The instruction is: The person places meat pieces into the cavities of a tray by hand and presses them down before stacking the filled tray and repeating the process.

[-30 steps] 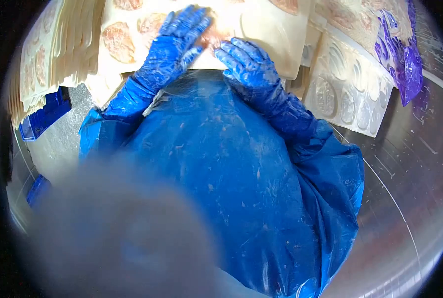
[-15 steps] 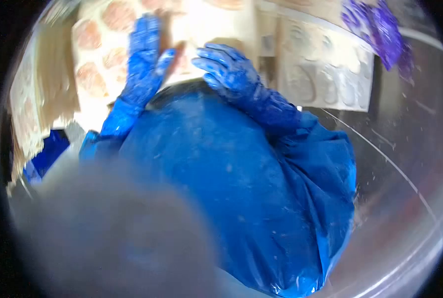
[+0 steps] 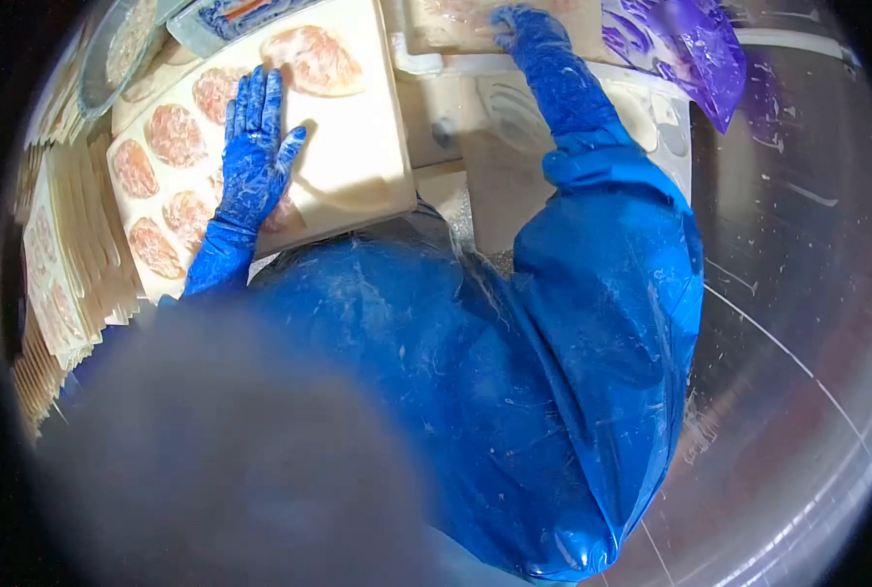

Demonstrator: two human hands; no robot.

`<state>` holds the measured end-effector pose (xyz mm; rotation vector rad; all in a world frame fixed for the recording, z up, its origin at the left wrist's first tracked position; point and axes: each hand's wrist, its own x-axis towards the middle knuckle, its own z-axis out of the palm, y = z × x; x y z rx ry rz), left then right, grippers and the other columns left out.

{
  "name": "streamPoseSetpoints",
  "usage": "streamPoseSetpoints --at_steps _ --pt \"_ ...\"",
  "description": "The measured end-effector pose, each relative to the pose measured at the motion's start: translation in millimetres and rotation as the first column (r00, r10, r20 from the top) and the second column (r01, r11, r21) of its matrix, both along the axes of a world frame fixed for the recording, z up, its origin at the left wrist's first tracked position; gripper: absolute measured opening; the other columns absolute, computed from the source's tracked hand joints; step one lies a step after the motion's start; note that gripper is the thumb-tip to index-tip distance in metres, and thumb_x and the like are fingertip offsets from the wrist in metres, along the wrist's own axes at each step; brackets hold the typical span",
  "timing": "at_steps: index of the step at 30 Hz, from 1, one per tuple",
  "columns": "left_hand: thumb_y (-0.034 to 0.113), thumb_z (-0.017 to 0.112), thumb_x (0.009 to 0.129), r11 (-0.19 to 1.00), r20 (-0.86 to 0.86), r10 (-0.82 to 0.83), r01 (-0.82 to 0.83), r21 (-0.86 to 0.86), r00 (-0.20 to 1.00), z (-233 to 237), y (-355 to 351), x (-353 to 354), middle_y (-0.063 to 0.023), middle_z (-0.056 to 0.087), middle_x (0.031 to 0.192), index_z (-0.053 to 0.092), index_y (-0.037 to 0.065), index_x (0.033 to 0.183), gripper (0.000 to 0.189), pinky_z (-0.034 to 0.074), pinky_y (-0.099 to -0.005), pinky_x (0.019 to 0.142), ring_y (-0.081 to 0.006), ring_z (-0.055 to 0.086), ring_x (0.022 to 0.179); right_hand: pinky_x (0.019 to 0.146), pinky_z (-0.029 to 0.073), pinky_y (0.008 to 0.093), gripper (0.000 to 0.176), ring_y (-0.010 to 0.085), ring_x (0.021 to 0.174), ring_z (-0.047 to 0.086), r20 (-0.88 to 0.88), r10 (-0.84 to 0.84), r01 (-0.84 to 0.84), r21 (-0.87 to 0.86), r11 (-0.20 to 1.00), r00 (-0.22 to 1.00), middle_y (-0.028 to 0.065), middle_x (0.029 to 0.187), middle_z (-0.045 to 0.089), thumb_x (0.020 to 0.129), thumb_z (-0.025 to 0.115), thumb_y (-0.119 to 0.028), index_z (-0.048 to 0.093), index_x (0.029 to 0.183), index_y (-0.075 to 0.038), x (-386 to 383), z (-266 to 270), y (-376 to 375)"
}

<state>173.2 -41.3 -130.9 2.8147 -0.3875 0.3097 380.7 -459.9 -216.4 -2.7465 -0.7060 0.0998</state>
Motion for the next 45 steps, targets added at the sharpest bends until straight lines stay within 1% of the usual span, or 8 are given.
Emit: streamPoseSetpoints --at_steps 14,16,20,26,30,36,40,45 --pt "0.042 0.061 0.098 0.995 0.081 -0.034 0.041 -0.092 0.996 -2.4 11.6 -2.1 -0.0202 0.03 0.163 0.036 0.018 0.158 0.069 0.022 -0.0502 0.123 -0.0391 0.029 0.149 0.102 0.05 0.0367 0.039 0.03 0.119 0.064 0.241 0.043 -0.117 0.302 0.946 0.97 0.012 0.125 0.069 0.093 0.067 -0.02 0.064 0.129 -0.007 9.5 12.2 -58.4" --pt "0.037 0.055 0.103 0.9 -0.017 -0.01 0.001 -0.436 1.0 3.4 14.8 -6.1 -0.0148 0.023 0.167 0.039 0.017 0.157 0.06 0.022 -0.0477 0.124 -0.0335 0.027 0.152 0.101 0.051 0.0336 0.037 0.0254 0.117 0.065 0.252 -0.082 0.054 0.119 0.991 0.964 0.0105 0.127 0.068 0.094 0.066 -0.015 0.063 0.129 -0.004 13.0 28.7 -48.5" --pt "0.029 0.056 0.103 0.812 0.062 -0.019 0.052 -0.581 0.998 22.1 33.8 -21.2 -0.015 0.034 0.162 0.047 0.01 0.152 0.052 0.027 -0.0431 0.122 -0.0293 0.029 0.152 0.088 0.054 0.0356 0.029 0.0305 0.096 0.068 -0.388 0.186 0.236 0.808 0.54 0.903 0.013 0.107 0.071 0.092 0.068 -0.024 0.069 0.118 -0.01 -46.2 111.3 37.4" --pt "0.029 0.053 0.103 0.762 0.118 0.129 -0.022 -0.647 0.985 53.2 46.4 -48.2 -0.022 0.046 0.152 0.057 0.001 0.14 0.047 0.029 -0.0426 0.119 -0.0348 0.041 0.144 0.105 0.047 0.0382 0.035 0.0243 0.122 0.061 -0.308 0.395 0.095 0.876 0.473 0.866 0.0109 0.135 0.064 0.096 0.063 -0.017 0.065 0.128 -0.003 -119.4 118.3 134.4" --pt "0.016 0.062 0.096 0.77 0.132 0.113 -0.003 -0.638 0.985 30.2 39.0 -67.4 -0.0123 0.067 0.126 0.065 0.01 0.131 0.035 0.043 -0.0443 0.11 -0.0323 0.06 0.121 0.111 0.043 0.0401 0.035 0.0281 0.127 0.058 0.27 0.606 -0.646 0.084 0.759 0.748 0.0052 0.128 0.068 0.089 0.058 -0.012 0.07 0.122 -0.015 -192.4 102.3 159.2" --pt "0.015 0.06 0.095 0.921 0.035 -0.22 0.219 -0.323 0.975 1.2 -16.6 -80.5 -0.0072 0.067 0.126 0.068 0.014 0.123 0.029 0.043 -0.0438 0.107 -0.0292 0.06 0.121 0.109 0.045 0.0399 0.04 0.025 0.124 0.058 0.187 0.336 -0.384 0.462 0.8 0.923 0.0015 0.124 0.069 0.081 0.06 -0.007 0.073 0.116 -0.02 -202.9 89.6 179.9" --pt "0.01 0.06 0.089 0.97 0.026 -0.221 0.223 -0.102 0.975 1.5 2.6 -81.9 -0.0052 0.067 0.126 0.07 0.016 0.121 0.035 0.04 -0.0458 0.11 -0.0276 0.058 0.124 0.104 0.047 0.0383 0.04 0.0236 0.116 0.06 0.277 0.435 -0.455 0.009 0.89 0.857 -0.0014 0.119 0.069 0.08 0.063 -0.007 0.073 0.115 -0.023 -190.5 87.7 164.4" --pt "0.011 0.059 0.09 0.972 0.031 -0.219 0.22 -0.08 0.975 7.3 -15.5 -81.7 -0.0129 0.065 0.128 0.067 0.01 0.124 0.035 0.038 -0.0478 0.113 -0.0339 0.055 0.126 0.1 0.048 0.0403 0.026 0.0245 0.112 0.06 0.468 0.409 -0.535 0.173 0.827 0.783 0.0002 0.118 0.067 0.084 0.063 -0.016 0.074 0.107 -0.019 -178.6 97.8 196.5"
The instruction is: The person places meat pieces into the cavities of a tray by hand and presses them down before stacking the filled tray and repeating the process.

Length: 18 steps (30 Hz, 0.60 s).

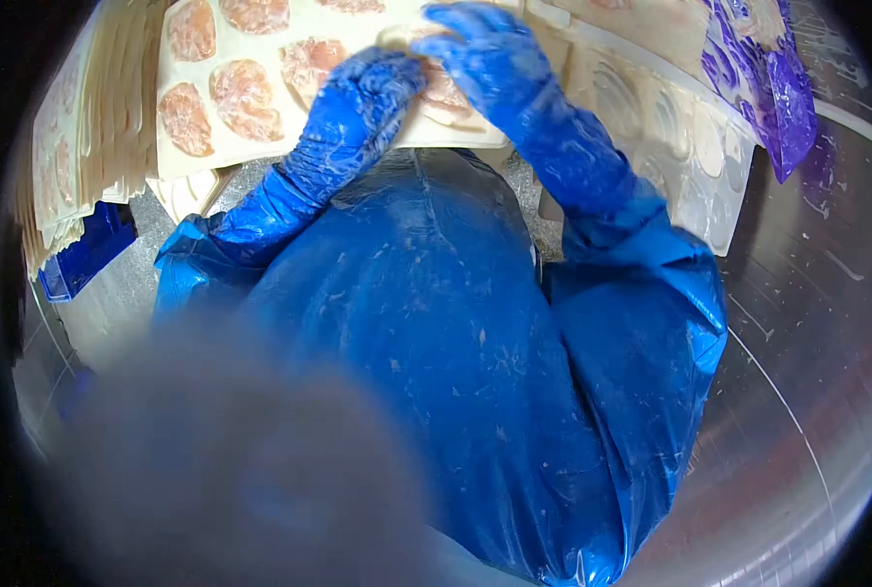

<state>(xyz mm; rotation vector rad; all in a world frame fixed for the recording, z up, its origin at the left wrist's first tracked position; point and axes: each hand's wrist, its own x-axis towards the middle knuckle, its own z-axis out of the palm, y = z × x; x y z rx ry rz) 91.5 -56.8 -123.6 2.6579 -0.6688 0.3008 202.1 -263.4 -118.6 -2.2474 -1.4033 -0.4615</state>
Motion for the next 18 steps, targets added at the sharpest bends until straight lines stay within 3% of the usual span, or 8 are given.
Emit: streamPoseSetpoints --at_steps 1,4,9,13,14,15,17,18 --pt "0.011 0.059 0.09 0.993 -0.038 -0.024 0.019 -0.119 0.999 -6.3 -4.2 -2.5 -0.0148 0.064 0.128 0.066 0.008 0.126 0.036 0.039 -0.0487 0.113 -0.0351 0.055 0.126 0.1 0.048 0.0403 0.026 0.0245 0.112 0.06 -0.003 -0.002 0.002 0.001 1.0 1.0 0.0002 0.118 0.067 0.084 0.063 -0.016 0.074 0.107 -0.019 2.3 -7.2 -1.3" --pt "0.01 0.06 0.09 0.99 -0.02 0.007 -0.009 -0.143 1.0 -11.5 -1.1 -7.4 -0.0168 0.063 0.13 0.063 0.007 0.128 0.039 0.04 -0.0495 0.112 -0.037 0.056 0.124 0.097 0.05 0.0392 0.028 0.0242 0.109 0.061 -0.003 0.028 -0.027 -0.383 0.923 1.0 0.0026 0.112 0.064 0.088 0.062 -0.015 0.071 0.114 -0.017 10.6 -20.4 -2.7" --pt "0.009 0.061 0.088 0.983 -0.016 0.059 -0.061 -0.173 0.998 -12.5 -7.6 -16.6 -0.0171 0.062 0.132 0.063 0.005 0.129 0.041 0.038 -0.0487 0.114 -0.0362 0.055 0.127 0.08 0.057 0.0386 0.026 0.0251 0.097 0.067 -0.064 0.0 -0.026 -0.405 0.914 0.998 0.0039 0.112 0.063 0.092 0.06 -0.012 0.068 0.116 -0.016 12.0 -18.8 -18.2" --pt "0.009 0.062 0.087 0.977 0.041 0.087 -0.077 -0.198 0.995 -21.5 -11.3 -21.7 -0.0172 0.061 0.133 0.062 0.003 0.13 0.043 0.039 -0.0477 0.115 -0.0354 0.054 0.13 0.076 0.057 0.0307 0.025 0.0198 0.087 0.068 -0.207 -0.049 0.057 0.034 0.998 0.977 0.0063 0.107 0.068 0.089 0.065 -0.007 0.067 0.114 -0.011 42.7 -29.8 -52.1" --pt "0.009 0.062 0.088 0.974 0.056 0.098 -0.085 -0.211 0.994 -20.9 -12.1 -22.8 -0.0169 0.061 0.132 0.061 0.004 0.132 0.044 0.039 -0.0477 0.115 -0.0357 0.054 0.13 0.076 0.057 0.0307 0.025 0.0198 0.087 0.068 -0.206 -0.032 0.039 0.029 0.999 0.978 0.0063 0.107 0.068 0.089 0.065 -0.007 0.067 0.114 -0.011 52.5 -26.4 -60.5" --pt "0.009 0.062 0.088 0.972 0.053 0.107 -0.093 -0.217 0.993 -20.1 -12.4 -25.2 -0.0169 0.061 0.132 0.061 0.004 0.132 0.044 0.039 -0.0477 0.115 -0.0357 0.054 0.13 0.079 0.057 0.0312 0.029 0.0186 0.093 0.068 -0.614 -0.038 0.128 0.102 0.987 0.788 0.0074 0.111 0.068 0.09 0.064 -0.002 0.065 0.118 -0.008 57.1 -16.7 -65.8" --pt "0.01 0.062 0.089 0.954 0.019 0.106 -0.096 -0.283 0.994 -15.8 -12.7 -25.4 -0.0167 0.062 0.132 0.062 0.005 0.132 0.043 0.039 -0.0467 0.115 -0.0351 0.054 0.13 0.082 0.057 0.0316 0.033 0.0173 0.099 0.067 -0.895 -0.003 0.24 0.116 0.964 0.446 0.0084 0.115 0.068 0.092 0.064 0.003 0.063 0.123 -0.004 58.7 -1.1 -62.6" --pt "0.01 0.062 0.089 0.952 0.021 0.111 -0.1 -0.29 0.994 -9.7 -9.1 -25.4 -0.0167 0.062 0.132 0.062 0.005 0.132 0.043 0.039 -0.0467 0.115 -0.0351 0.054 0.13 0.083 0.057 0.0316 0.031 0.0172 0.099 0.067 -0.853 0.138 0.278 0.312 0.909 0.504 0.0081 0.114 0.067 0.093 0.063 0.003 0.063 0.123 -0.002 44.5 21.3 -41.1"
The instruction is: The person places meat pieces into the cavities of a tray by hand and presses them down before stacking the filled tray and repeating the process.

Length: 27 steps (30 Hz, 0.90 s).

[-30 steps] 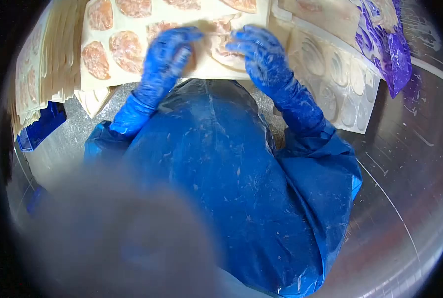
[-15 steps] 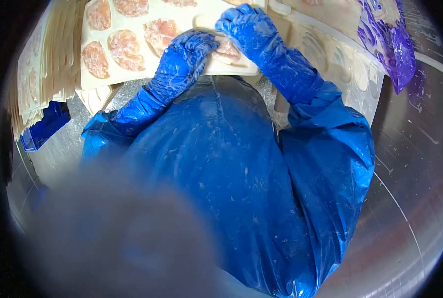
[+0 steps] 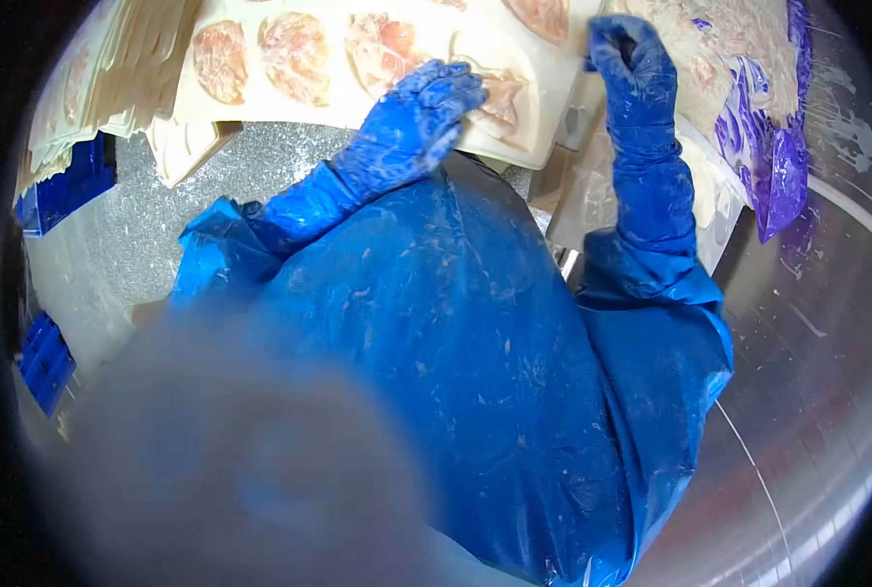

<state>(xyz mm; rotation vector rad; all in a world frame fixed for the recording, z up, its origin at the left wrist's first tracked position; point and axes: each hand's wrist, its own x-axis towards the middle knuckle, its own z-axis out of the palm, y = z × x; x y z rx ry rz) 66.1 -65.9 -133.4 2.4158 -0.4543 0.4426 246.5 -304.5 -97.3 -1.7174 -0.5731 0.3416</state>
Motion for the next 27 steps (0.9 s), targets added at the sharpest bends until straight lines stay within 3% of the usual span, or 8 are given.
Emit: streamPoseSetpoints --at_steps 3,5,7,8,10,17,25,27 --pt "0.024 0.054 0.099 0.859 -0.027 0.004 -0.017 -0.511 1.0 25.1 32.4 -18.0 -0.0172 0.062 0.13 0.062 0.005 0.132 0.039 0.04 -0.047 0.113 -0.035 0.054 0.128 0.086 0.058 0.033 0.03 0.0165 0.097 0.066 0.128 -0.096 0.066 0.22 0.973 0.987 0.0083 0.112 0.068 0.094 0.064 0.003 0.062 0.124 0.0 -29.3 22.6 45.3" --pt "0.033 0.052 0.103 0.856 -0.058 0.417 -0.414 -0.311 0.907 3.5 63.7 -48.1 -0.0158 0.06 0.134 0.063 0.008 0.134 0.041 0.04 -0.0451 0.115 -0.0332 0.052 0.131 0.09 0.056 0.032 0.03 0.0178 0.1 0.065 0.184 -0.116 0.052 0.323 0.945 0.976 0.0087 0.112 0.068 0.094 0.064 0.002 0.062 0.124 0.0 -57.7 18.2 84.8" --pt "0.022 0.052 0.102 0.849 0.083 0.481 -0.44 -0.292 0.873 6.4 94.1 -58.7 -0.0146 0.059 0.138 0.063 0.011 0.135 0.036 0.04 -0.0463 0.114 -0.0323 0.051 0.134 0.096 0.054 0.0322 0.035 0.0187 0.101 0.067 0.543 -0.057 0.049 0.029 0.998 0.838 0.0096 0.114 0.069 0.093 0.064 0.001 0.061 0.128 -0.003 -93.1 26.4 118.4" --pt "0.025 0.052 0.103 0.859 0.094 0.483 -0.45 -0.247 0.871 10.0 100.6 -62.7 -0.015 0.058 0.139 0.062 0.009 0.135 0.037 0.038 -0.0448 0.115 -0.0319 0.051 0.134 0.098 0.053 0.0337 0.036 0.0204 0.106 0.066 -0.084 0.042 -0.017 0.277 0.961 0.996 0.0098 0.117 0.069 0.092 0.065 -0.001 0.063 0.128 -0.006 -111.0 3.8 129.5" --pt "0.028 0.052 0.104 0.865 0.106 0.487 -0.461 -0.198 0.867 15.7 107.4 -65.8 -0.0154 0.057 0.14 0.062 0.007 0.136 0.039 0.037 -0.0434 0.116 -0.0315 0.051 0.134 0.105 0.049 0.0401 0.038 0.0247 0.122 0.06 0.705 0.405 -0.131 -0.41 0.902 0.582 0.0095 0.127 0.068 0.088 0.066 -0.004 0.068 0.125 -0.013 -121.2 -24.1 121.8" --pt "0.012 0.061 0.091 0.954 0.12 0.292 -0.282 -0.1 0.949 17.3 78.6 -47.9 -0.015 0.065 0.128 0.065 0.008 0.127 0.037 0.045 -0.0469 0.109 -0.0327 0.059 0.124 0.101 0.047 0.0422 0.037 0.0237 0.115 0.062 0.709 0.142 0.019 -0.214 0.977 0.69 0.0028 0.119 0.069 0.086 0.067 -0.013 0.07 0.122 -0.021 -120.3 -13.6 130.4" --pt "0.014 0.058 0.094 0.959 0.027 0.142 -0.144 0.244 0.99 15.1 95.8 -32.7 -0.0125 0.059 0.142 0.061 0.008 0.135 0.042 0.033 -0.0457 0.118 -0.0336 0.049 0.136 0.114 0.038 0.0438 0.048 0.026 0.132 0.051 0.733 0.288 0.059 -0.407 0.911 0.616 0.0056 0.138 0.06 0.087 0.067 -0.017 0.063 0.135 -0.017 -127.6 -34.0 101.4" --pt "0.028 0.057 0.099 0.952 -0.027 0.157 -0.144 0.269 0.987 19.7 79.5 -28.6 -0.0226 0.037 0.158 0.045 0.004 0.15 0.057 0.026 -0.0486 0.121 -0.0373 0.036 0.147 0.119 0.031 0.0464 0.052 0.0263 0.137 0.046 0.736 0.31 0.086 -0.446 0.891 0.602 0.0073 0.146 0.054 0.088 0.067 -0.02 0.059 0.139 -0.015 -134.3 -32.5 104.7"
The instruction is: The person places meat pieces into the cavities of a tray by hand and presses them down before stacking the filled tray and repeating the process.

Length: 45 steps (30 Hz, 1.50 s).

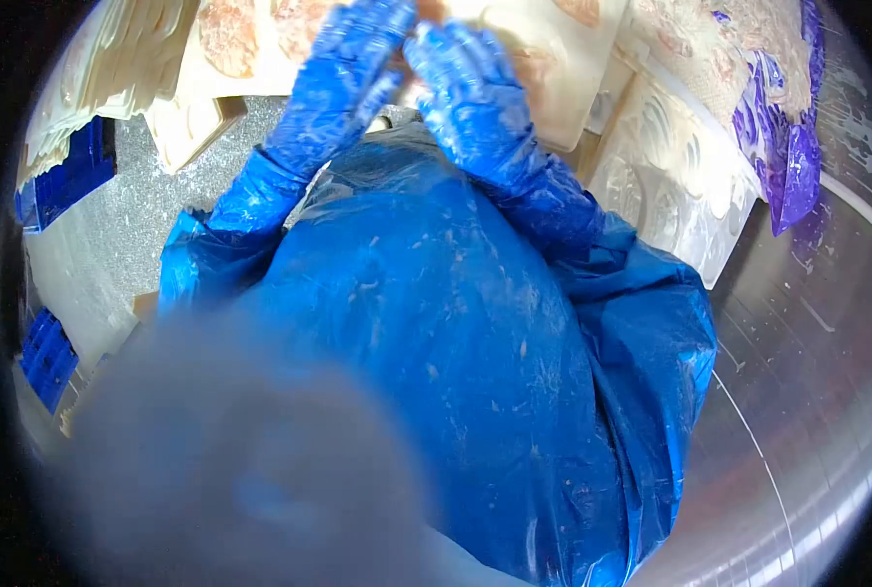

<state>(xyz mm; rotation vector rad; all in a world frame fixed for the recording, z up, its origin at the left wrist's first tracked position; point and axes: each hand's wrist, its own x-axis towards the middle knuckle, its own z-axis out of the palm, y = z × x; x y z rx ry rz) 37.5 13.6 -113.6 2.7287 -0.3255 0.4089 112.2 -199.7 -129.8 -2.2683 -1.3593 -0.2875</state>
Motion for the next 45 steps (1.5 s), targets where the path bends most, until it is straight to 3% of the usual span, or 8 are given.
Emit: streamPoseSetpoints --at_steps 6,8,15,17,29,36,38,45 --pt "0.029 0.055 0.099 0.98 -0.22 -0.059 0.014 -0.2 0.974 18.4 3.1 7.6 -0.0239 0.03 0.162 0.033 -0.001 0.156 0.068 0.016 -0.0518 0.124 -0.041 0.023 0.152 0.121 0.027 0.0496 0.063 0.0259 0.143 0.04 -0.122 0.105 -0.13 -0.213 0.968 0.987 0.0062 0.153 0.048 0.087 0.071 -0.025 0.053 0.147 -0.018 -17.9 1.5 -57.2" --pt "0.031 0.057 0.099 0.983 0.035 0.029 -0.022 -0.184 0.999 24.8 -10.0 20.8 -0.0255 0.03 0.161 0.03 -0.002 0.157 0.072 0.016 -0.0525 0.123 -0.0425 0.023 0.152 0.119 0.031 0.0477 0.058 0.0272 0.139 0.044 -0.107 0.06 -0.08 -0.198 0.977 0.992 0.0064 0.149 0.052 0.087 0.07 -0.02 0.057 0.144 -0.018 -11.0 -1.1 -69.9" --pt "0.033 0.06 0.097 0.989 -0.141 -0.088 0.07 -0.13 0.986 5.1 -47.1 38.9 -0.0274 0.03 0.16 0.03 -0.001 0.156 0.074 0.016 -0.0541 0.124 -0.0439 0.025 0.15 0.094 0.052 0.0418 0.026 0.0248 0.108 0.063 -0.319 -0.166 0.233 0.183 0.955 0.933 0.0028 0.115 0.07 0.09 0.066 -0.015 0.071 0.116 -0.015 36.6 10.1 -91.0" --pt "0.016 0.059 0.095 0.982 0.129 0.012 0.013 -0.189 0.992 -4.3 -55.9 47.8 -0.0137 0.06 0.14 0.061 0.009 0.136 0.042 0.036 -0.0449 0.117 -0.0341 0.052 0.134 0.093 0.052 0.0416 0.025 0.0246 0.108 0.064 -0.218 -0.154 0.17 0.059 0.984 0.964 0.0026 0.113 0.07 0.09 0.066 -0.017 0.072 0.115 -0.016 34.5 4.9 -75.7" --pt "0.014 0.057 0.093 0.961 0.001 -0.186 0.182 0.208 0.982 6.0 -44.5 70.7 -0.0067 0.065 0.134 0.066 0.013 0.13 0.038 0.034 -0.0469 0.118 -0.0286 0.054 0.131 0.1 0.046 0.0438 0.031 0.0239 0.116 0.058 -0.004 -0.085 0.085 0.019 0.996 0.996 0.0011 0.123 0.067 0.086 0.065 -0.018 0.073 0.116 -0.018 27.2 -15.4 -105.8" --pt "0.008 0.059 0.089 0.98 -0.061 -0.199 0.199 0.0 0.978 -2.0 -65.9 61.3 -0.0119 0.063 0.129 0.064 0.006 0.126 0.037 0.043 -0.0476 0.109 -0.0328 0.058 0.122 0.104 0.045 0.0419 0.031 0.0242 0.12 0.057 -0.051 -0.104 0.113 0.216 0.97 0.993 0.0008 0.124 0.066 0.088 0.064 -0.021 0.072 0.118 -0.018 49.8 -6.6 -71.7" --pt "0.008 0.054 0.093 0.978 -0.081 -0.207 0.204 -0.042 0.975 -2.8 -59.3 64.8 -0.0103 0.065 0.129 0.063 0.007 0.127 0.035 0.038 -0.0458 0.114 -0.0316 0.056 0.127 0.102 0.044 0.0417 0.026 0.0242 0.118 0.057 0.01 -0.187 0.186 -0.184 0.965 0.982 -0.0002 0.12 0.066 0.09 0.063 -0.021 0.072 0.114 -0.02 57.4 -1.5 -71.3" --pt "0.007 0.061 0.085 0.975 -0.024 -0.188 0.19 0.118 0.982 -4.4 -53.6 66.0 -0.0068 0.066 0.127 0.066 0.013 0.124 0.04 0.036 -0.0497 0.117 -0.0287 0.057 0.125 0.092 0.047 0.042 0.025 0.0241 0.104 0.059 -0.018 -0.122 0.119 -0.127 0.985 0.992 0.0002 0.107 0.066 0.081 0.07 -0.03 0.07 0.104 -0.021 69.3 10.3 -57.0"
